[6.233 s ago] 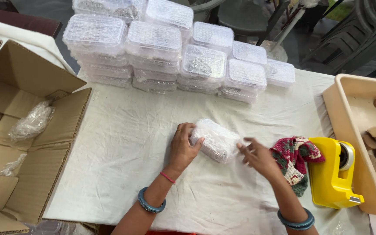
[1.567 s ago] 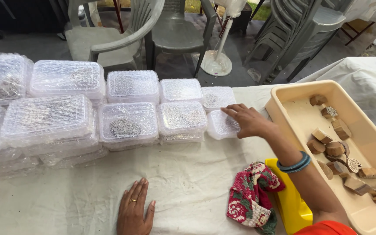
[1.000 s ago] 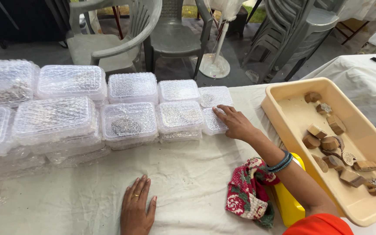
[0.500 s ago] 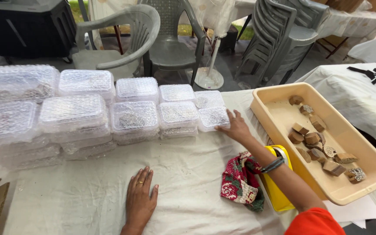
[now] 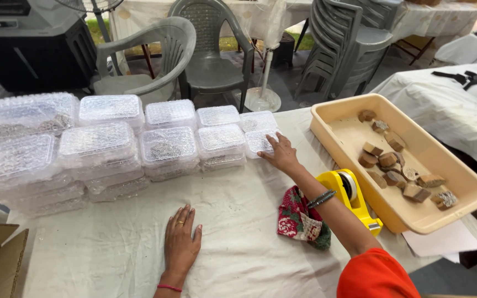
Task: The person wipes a decorative wooden item with a cloth, places it into a clear plastic container, and wraps the container in bubble wrap. They then secure the bubble wrap with tape from a dispenser and place the wrapped package on a stack of similar items. The person repeats this process with another decorative item.
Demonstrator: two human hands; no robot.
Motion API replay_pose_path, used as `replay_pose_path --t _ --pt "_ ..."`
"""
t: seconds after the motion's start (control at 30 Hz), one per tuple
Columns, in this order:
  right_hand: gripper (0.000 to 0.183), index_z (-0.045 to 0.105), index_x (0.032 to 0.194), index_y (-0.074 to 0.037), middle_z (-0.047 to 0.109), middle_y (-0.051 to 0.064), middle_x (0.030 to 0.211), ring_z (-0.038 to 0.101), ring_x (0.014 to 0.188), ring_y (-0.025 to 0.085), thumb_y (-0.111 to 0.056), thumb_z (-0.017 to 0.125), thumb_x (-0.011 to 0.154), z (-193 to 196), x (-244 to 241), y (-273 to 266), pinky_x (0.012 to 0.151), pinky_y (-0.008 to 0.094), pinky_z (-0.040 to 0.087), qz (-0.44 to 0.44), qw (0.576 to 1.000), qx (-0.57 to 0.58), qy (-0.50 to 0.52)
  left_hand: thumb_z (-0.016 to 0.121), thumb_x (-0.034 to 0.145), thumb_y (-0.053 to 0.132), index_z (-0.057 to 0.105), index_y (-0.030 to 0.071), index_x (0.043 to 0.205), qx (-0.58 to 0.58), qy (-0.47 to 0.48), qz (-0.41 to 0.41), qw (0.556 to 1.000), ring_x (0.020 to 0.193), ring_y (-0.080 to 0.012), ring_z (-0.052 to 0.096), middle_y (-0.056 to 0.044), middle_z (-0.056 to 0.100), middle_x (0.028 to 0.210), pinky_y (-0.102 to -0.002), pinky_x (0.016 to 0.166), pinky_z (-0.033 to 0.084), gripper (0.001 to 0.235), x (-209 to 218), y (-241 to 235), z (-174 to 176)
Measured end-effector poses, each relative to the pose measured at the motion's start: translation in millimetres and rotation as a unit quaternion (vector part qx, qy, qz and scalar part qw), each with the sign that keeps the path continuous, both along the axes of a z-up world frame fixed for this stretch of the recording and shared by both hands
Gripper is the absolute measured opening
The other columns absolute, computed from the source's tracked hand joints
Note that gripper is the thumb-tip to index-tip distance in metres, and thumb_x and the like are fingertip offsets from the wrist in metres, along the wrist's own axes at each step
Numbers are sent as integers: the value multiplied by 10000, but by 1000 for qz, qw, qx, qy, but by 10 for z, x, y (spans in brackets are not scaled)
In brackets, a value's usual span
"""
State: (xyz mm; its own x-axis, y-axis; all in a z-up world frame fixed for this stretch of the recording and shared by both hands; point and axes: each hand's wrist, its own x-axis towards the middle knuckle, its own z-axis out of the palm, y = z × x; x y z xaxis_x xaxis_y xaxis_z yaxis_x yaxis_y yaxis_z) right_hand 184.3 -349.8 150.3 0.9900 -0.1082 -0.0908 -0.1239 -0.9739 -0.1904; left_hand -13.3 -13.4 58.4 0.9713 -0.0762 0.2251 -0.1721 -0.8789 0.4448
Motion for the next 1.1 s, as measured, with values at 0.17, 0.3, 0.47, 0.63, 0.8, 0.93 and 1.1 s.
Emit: replay_pose_path --t 0.17,0.3,0.47,0.63,0.8,0.93,1.1 --pt "608 585 1396 -178 509 108 1516 461 1414 320 -474 724 884 -453 -700 -58 1096 498 458 205 970 52 -117 606 917 308 588 75 1376 -7 -44 -11 999 1445 -244 403 -81 501 1519 -425 1217 270 515 10 2 -82" --pt "601 586 1405 -180 463 117 1522 359 1428 355 -425 746 879 140 -1880 220 1080 553 380 340 940 18 16 625 902 294 610 60 1348 -4 -66 -23 998 1430 -270 426 -112 510 1516 -436 1208 283 505 -4 2 -101" --pt "673 564 1433 -223 384 123 1587 211 1486 374 -380 772 812 369 -2330 32 1108 658 244 192 977 -91 2 626 906 282 635 49 1329 -4 -85 -30 996 1426 -272 450 -118 544 1500 -422 1213 301 483 -2 30 -142" --pt "663 534 1450 -168 341 199 1604 384 1371 448 -313 747 839 -161 -2185 -644 1032 569 391 97 993 -56 -31 623 912 315 643 73 1335 10 -72 -35 997 1451 -269 437 -106 546 1511 -420 1225 308 488 128 73 -386" --pt "602 537 1433 -185 358 201 1574 575 1204 383 -295 726 873 143 -2095 -856 993 458 494 121 990 -51 54 617 904 369 619 122 1381 76 -21 -18 997 1466 -264 399 -95 507 1534 -478 1201 287 538 219 161 -649" --pt "433 649 1306 -172 674 76 1247 675 1099 274 -335 720 911 797 -2056 -1249 938 397 546 70 991 92 -65 611 890 389 607 158 1403 37 -50 -22 998 1484 -257 415 -75 494 1571 -496 1220 308 563 247 230 -910" --pt "368 732 1217 -137 734 74 1113 731 983 202 -241 765 865 1076 -1752 -2604 864 344 571 -54 971 148 -178 662 844 382 626 140 1379 37 -78 -38 996 1467 -299 458 -112 513 1556 -545 1198 351 588 355 341 -1228"
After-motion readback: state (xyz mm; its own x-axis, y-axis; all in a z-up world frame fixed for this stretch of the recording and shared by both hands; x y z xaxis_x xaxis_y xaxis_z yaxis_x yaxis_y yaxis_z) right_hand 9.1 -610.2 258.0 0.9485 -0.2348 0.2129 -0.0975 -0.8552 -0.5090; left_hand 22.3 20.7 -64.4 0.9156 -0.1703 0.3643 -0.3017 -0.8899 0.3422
